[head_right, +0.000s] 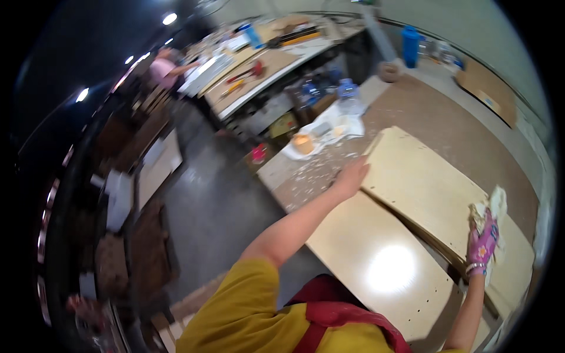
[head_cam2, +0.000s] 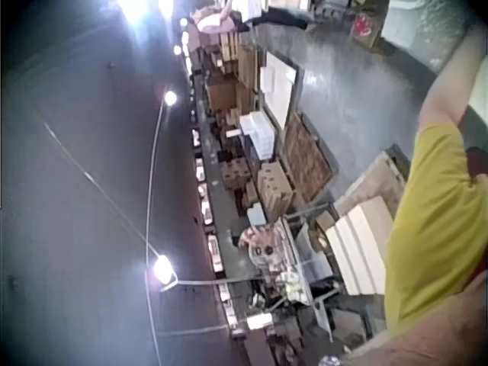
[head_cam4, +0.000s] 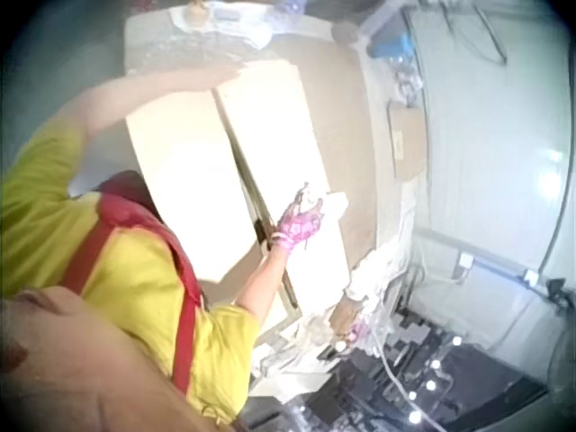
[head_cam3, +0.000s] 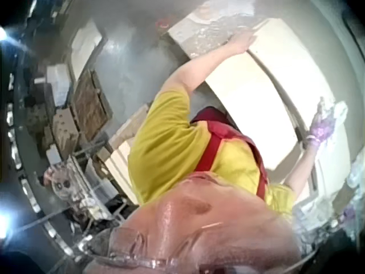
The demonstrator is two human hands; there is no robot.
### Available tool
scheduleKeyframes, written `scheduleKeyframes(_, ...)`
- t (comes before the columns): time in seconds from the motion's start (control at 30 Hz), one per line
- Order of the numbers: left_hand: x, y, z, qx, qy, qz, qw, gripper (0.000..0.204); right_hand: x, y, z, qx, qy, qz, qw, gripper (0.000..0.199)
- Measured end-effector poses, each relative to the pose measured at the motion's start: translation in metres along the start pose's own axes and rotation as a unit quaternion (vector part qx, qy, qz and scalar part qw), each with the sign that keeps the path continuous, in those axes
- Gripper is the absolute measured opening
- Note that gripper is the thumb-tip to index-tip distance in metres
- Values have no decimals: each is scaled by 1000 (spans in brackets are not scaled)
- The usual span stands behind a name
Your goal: The person wipes the surface of a light-colored wooden board with a white cloth. They repeatedly pour liquid from a clear bottle onto the cloth and continue wiping the board's surface and edges. The person handles the board by turning it and lifting it to access different areas.
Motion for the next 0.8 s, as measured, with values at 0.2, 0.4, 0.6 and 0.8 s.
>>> scheduleKeyframes(0.2, 0, 32, 1, -282, 23, 58, 957, 45, -3, 42, -27, -26, -10, 46, 999, 47)
scheduleKeyframes(0.4, 34, 141, -58, -29, -6, -95, 995, 64, -15, 50, -30, -610, -104, -95, 780, 39)
scheduleKeyframes(0.6, 57, 208, -134, 480, -181, 67, 856, 28, 41, -63, 31, -651, -141, -165, 728, 33)
scheduleKeyframes(0.8, 44, 236, -100, 611, -175, 99, 766, 27, 47, -76, 29, -776, -73, -241, 578, 40)
Point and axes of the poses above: each hand's wrist, its own x-axis away from the middle knuckle, its own z-axis out of the back of the hand, y = z × x, the point moved 2 cm from there along -x, towards the middle knuckle, and after that the axes turned 3 degrees about -y, right-handed, at the moved point
